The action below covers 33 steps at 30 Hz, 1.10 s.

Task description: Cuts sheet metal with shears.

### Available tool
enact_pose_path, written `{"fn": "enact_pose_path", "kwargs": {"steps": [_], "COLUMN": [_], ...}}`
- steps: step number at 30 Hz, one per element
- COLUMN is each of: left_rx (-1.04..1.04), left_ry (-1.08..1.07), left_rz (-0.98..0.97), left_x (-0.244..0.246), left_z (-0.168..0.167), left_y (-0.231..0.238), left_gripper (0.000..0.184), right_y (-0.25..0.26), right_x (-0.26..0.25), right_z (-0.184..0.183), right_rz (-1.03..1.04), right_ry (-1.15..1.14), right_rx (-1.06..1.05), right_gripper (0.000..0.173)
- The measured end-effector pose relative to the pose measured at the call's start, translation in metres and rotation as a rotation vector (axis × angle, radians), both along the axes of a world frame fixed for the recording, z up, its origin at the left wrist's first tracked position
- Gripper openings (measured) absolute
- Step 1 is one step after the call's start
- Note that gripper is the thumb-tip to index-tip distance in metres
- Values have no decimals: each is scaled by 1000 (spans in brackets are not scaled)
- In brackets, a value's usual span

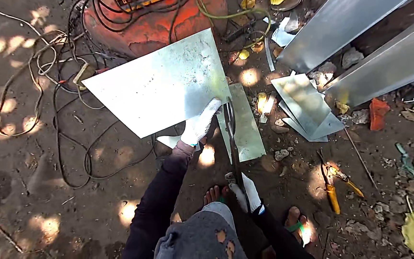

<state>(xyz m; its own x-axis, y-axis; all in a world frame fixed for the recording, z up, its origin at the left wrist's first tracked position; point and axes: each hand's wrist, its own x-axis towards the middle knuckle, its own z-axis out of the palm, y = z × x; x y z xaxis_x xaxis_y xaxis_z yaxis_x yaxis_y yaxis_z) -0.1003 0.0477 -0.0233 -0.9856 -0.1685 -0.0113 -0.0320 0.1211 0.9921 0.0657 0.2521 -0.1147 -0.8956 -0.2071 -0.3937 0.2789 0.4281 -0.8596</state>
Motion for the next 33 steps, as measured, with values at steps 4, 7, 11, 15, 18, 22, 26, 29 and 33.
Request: {"fn": "enact_pose_path", "kwargs": {"steps": [4, 7, 11, 15, 18, 22, 26, 29, 33], "left_rx": [144, 410, 789, 620, 723, 787, 745, 721, 685], "left_ry": [191, 216, 93, -22, -43, -69, -24, 16, -48], "left_rz": [-28, -99, -52, 41, 19, -7, -43, -13, 15], "left_x": [-18, -19, -9, 3, 4, 4, 5, 6, 8], "left_z": [1, -17, -19, -17, -26, -30, -34, -39, -30], "left_y": [-1, -13, -24, -7, 4, 9, 6, 4, 5], "left_gripper": [25, 28, 34, 31, 31, 35, 35, 31, 31], "right_y": [-1, -6, -10, -10, -11, -9, -4, -7, -10], "right_x": [4, 12, 9, 7, 5, 4, 5, -4, -9], "right_z": [-7, -12, -1, -1, 4, 4, -5, 10, 21], "right_rz": [9, -24, -29, 70, 74, 80, 115, 166, 205], "right_ry": [59, 41, 28, -60, -95, -88, -111, -212, -289], "right_rx": [-1, -142, -89, 188, 232, 255, 282, 321, 332], "right_gripper": [26, 22, 27, 41, 44, 47, 50, 53, 57]}}
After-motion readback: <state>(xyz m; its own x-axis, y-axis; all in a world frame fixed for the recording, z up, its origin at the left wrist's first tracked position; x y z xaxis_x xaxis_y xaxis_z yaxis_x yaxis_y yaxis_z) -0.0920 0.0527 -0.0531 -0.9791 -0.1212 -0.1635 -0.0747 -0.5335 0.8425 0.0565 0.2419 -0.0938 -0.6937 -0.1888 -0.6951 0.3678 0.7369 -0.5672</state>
